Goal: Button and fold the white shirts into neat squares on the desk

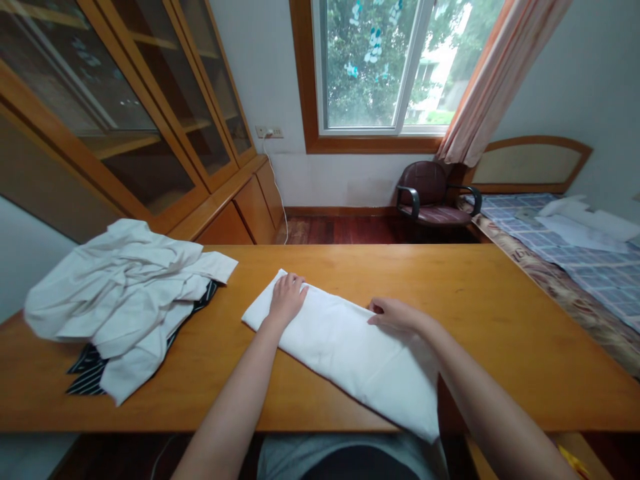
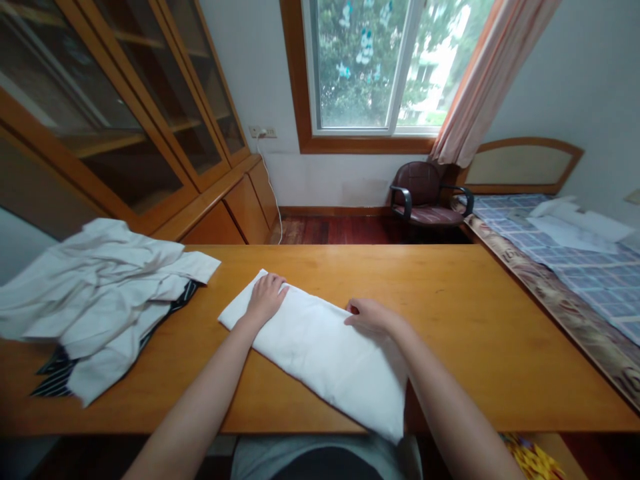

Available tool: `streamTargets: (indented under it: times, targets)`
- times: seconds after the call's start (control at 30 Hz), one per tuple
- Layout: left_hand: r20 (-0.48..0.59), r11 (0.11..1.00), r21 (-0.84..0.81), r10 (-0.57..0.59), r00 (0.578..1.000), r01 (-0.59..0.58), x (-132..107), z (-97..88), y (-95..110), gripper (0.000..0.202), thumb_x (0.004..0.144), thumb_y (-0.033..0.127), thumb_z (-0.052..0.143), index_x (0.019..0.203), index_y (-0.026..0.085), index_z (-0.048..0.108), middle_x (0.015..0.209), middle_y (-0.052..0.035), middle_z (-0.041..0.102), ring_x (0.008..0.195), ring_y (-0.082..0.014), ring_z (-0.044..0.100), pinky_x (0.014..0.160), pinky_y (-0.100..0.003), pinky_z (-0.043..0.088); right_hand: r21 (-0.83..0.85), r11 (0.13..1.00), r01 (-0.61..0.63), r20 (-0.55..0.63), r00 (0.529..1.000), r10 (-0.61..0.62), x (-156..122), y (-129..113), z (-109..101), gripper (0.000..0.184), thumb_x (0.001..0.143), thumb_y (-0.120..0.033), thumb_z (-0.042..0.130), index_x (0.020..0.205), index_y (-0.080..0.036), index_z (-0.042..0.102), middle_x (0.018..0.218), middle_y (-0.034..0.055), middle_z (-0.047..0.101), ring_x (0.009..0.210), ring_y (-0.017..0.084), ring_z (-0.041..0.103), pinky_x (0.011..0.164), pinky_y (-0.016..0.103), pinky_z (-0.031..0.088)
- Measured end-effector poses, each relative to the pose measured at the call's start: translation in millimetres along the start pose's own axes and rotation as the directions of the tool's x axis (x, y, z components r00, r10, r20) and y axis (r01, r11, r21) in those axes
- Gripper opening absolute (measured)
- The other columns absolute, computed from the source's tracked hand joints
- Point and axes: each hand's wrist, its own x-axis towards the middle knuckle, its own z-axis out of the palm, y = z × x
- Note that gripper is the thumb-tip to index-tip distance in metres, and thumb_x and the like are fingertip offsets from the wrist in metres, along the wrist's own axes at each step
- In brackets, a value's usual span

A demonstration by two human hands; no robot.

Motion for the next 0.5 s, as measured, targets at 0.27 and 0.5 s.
streamTargets:
  times: [0.27,0.5]
  targets:
    - [0.03,0.983,0.163,-0.093,0.995,0.087,1.0,-1.1,-8.5,0.02,0.099,0.033,0.048,0.095,0.018,0.06,0.101,-0.0143,0.061,0.099,-0.0332,0.055,0.095,-0.048,0.041,-0.18,0.981,-0.076,-0.19,0.981,0.041,15.0,13.1,-3.8,0.009,0.092,-0.023,0.061,0.094,-0.019,0.069,0.099,0.009,0.074,0.087,0.022,0.064,0.072,0.029,0.04]
    - [0.048,0.949,0.254,-0.204,0.978,0.185,-5.8,-10.6,-10.4,0.024,0.1,0.035,0.046,0.099,0.016,0.061,0.106,-0.0145,0.062,0.1,-0.0324,0.055,0.089,-0.043,0.041,-0.465,0.858,-0.217,-0.45,0.893,-0.018,11.0,33.3,-1.0,0.027,0.102,-0.037,0.049,0.094,-0.018,0.068,0.099,0.0124,0.072,0.097,0.026,0.061,0.08,0.032,0.037]
